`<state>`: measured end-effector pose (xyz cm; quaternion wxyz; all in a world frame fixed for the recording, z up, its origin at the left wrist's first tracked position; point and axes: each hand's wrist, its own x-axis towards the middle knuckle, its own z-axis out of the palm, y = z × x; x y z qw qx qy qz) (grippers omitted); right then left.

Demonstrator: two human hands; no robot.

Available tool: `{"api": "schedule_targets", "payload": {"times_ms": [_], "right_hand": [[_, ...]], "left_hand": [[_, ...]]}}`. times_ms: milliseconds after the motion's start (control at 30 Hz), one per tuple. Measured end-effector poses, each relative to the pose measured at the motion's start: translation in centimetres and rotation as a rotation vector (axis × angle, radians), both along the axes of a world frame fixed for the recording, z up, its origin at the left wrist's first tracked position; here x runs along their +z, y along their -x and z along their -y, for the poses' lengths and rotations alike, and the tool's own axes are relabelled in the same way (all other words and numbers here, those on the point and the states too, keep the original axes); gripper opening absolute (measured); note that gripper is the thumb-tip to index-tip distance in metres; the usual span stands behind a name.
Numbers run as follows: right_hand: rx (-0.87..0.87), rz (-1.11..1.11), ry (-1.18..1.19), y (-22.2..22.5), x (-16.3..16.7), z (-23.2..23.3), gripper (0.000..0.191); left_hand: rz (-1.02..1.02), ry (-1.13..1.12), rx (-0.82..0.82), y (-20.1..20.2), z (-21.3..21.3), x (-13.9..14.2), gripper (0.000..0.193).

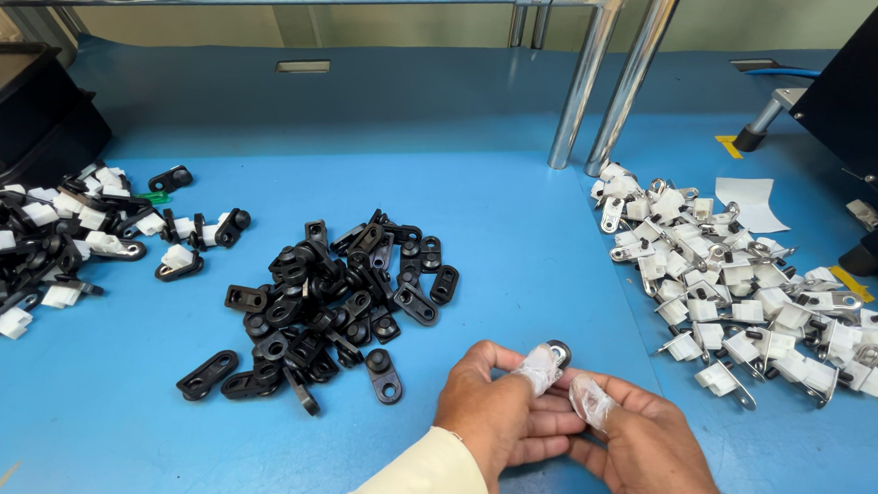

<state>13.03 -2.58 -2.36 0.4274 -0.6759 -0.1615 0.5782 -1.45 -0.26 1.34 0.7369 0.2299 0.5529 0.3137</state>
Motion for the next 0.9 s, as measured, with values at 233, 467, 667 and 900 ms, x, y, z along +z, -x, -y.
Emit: {"api": "schedule_targets", "payload": {"times_ms": [233, 467, 667, 900], "right_hand": [[0.061, 0.062, 0.053, -0.2, 0.0, -0.3, 0.027], [0.080, 0.065, 0.060, -0.4, 0.0, 0.1, 0.032], [0.011, -0.033, -0.103, -1.1, 0.1, -0.5, 0.030], [-0.055, -0.126, -0.016, -1.1, -0.2, -1.3, 0.033]], "left_hand": [[0.056, 0.063, -0.057, 0.4, 0.4, 0.0, 0.019], [0.018, 0.033, -0.037, 0.3, 0.1, -1.0, 0.018], [-0.166, -0.237, -0.185, 0.3, 0.6, -1.3, 0.022], [-0.509, -0.541, -0.316, 0.9, 1.5, 0.3, 0.040]]}}
